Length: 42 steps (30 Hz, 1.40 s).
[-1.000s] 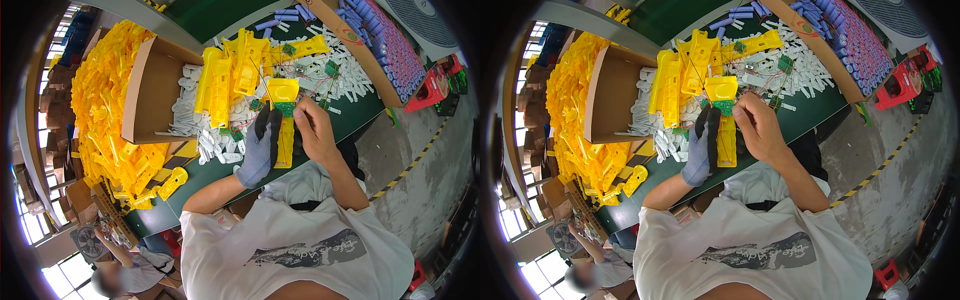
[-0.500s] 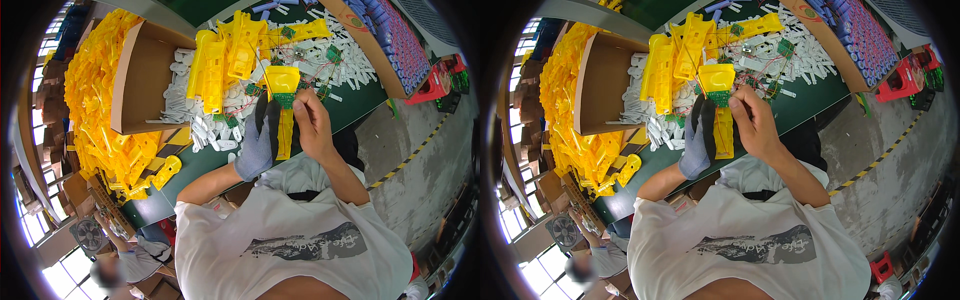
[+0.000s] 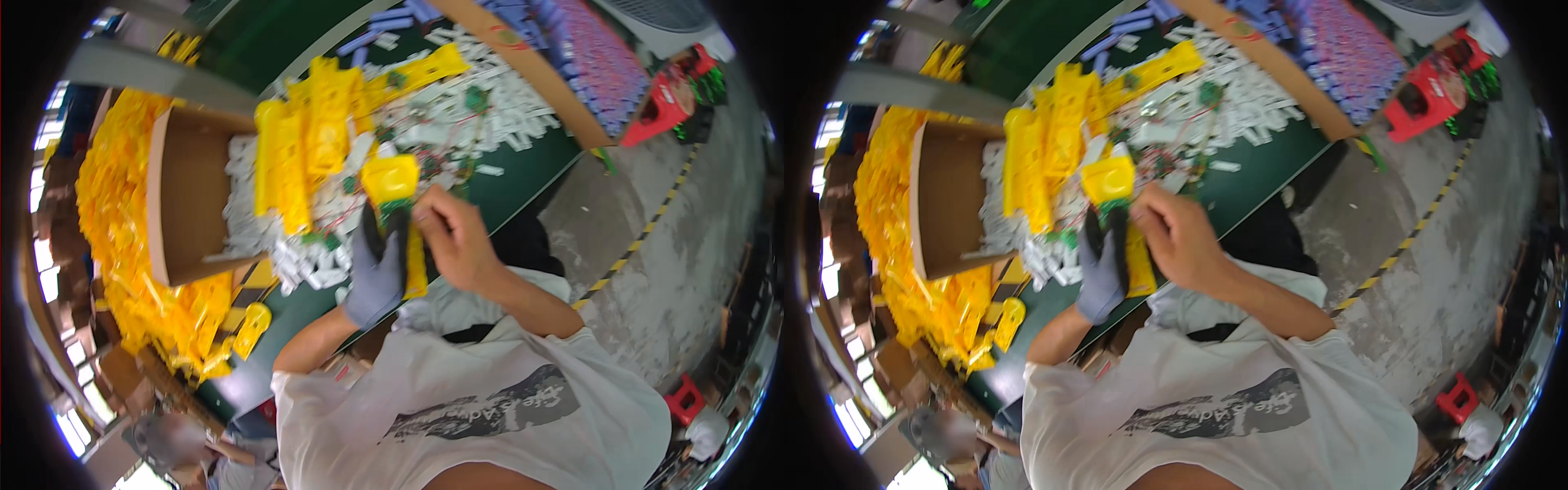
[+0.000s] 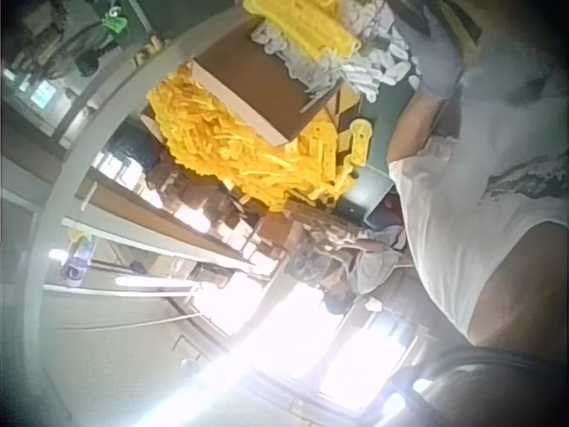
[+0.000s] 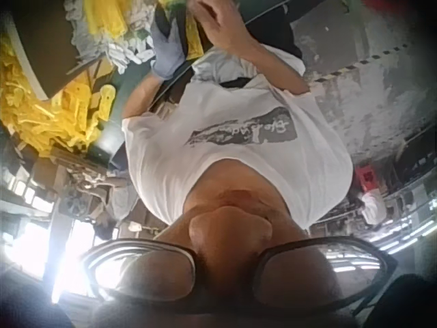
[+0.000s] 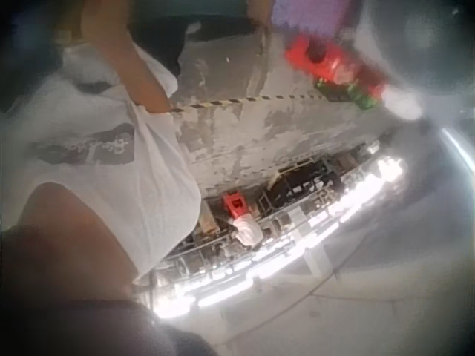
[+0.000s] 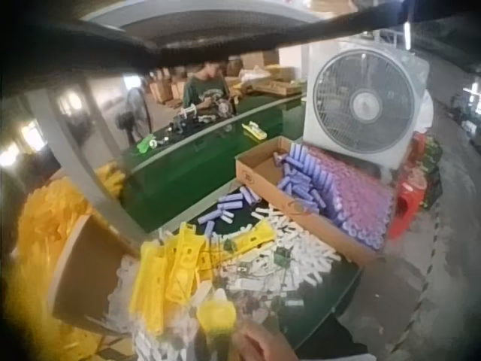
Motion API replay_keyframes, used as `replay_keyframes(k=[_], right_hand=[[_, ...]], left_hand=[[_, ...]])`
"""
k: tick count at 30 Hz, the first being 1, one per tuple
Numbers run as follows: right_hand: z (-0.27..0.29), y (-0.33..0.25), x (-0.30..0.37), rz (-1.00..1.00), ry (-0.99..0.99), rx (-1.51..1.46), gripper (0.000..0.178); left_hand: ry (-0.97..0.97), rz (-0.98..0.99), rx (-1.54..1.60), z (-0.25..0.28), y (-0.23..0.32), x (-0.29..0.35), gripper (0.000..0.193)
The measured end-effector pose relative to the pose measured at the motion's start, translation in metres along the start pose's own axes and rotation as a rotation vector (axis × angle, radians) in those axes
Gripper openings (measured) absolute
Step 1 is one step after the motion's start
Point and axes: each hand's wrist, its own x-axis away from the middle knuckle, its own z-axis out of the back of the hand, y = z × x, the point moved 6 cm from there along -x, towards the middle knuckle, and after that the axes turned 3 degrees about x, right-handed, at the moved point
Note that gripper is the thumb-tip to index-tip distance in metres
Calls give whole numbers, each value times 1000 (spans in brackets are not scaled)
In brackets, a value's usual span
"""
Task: The recorder is assembling small electronic components into yellow plastic housings, involving soldering and battery placement.
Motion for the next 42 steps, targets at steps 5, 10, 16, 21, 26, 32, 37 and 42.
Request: replay_keyframes(k=[5, 10, 16, 21, 26, 32, 37, 42], right_hand=[[59, -11, -6, -32, -37, 108, 13], [146, -15, -33, 50, 364, 668, 10], [148, 8, -35, -25, 315, 681, 15], [128, 20, -23, -25, 204, 724, 18], [117, 21, -15, 33, 96, 743, 18], [111, 28, -6, 245, 94, 813, 16], [115, 28, 5, 62, 167, 545, 14], [106, 26, 22, 141, 117, 363, 16]], left_hand=[[-174, 238, 29, -19, 8, 8, 25], [-199, 359, 159, -26, -9, 2, 27], [-261, 402, 248, -31, -50, 14, 34], [-208, 198, 373, -20, -54, 11, 42], [9, 92, 154, 3, -53, 25, 69], [374, -353, -249, 13, -17, 41, 99], [454, -382, -494, 8, -17, 60, 108], [648, -521, -1242, 1, -4, 80, 111]])
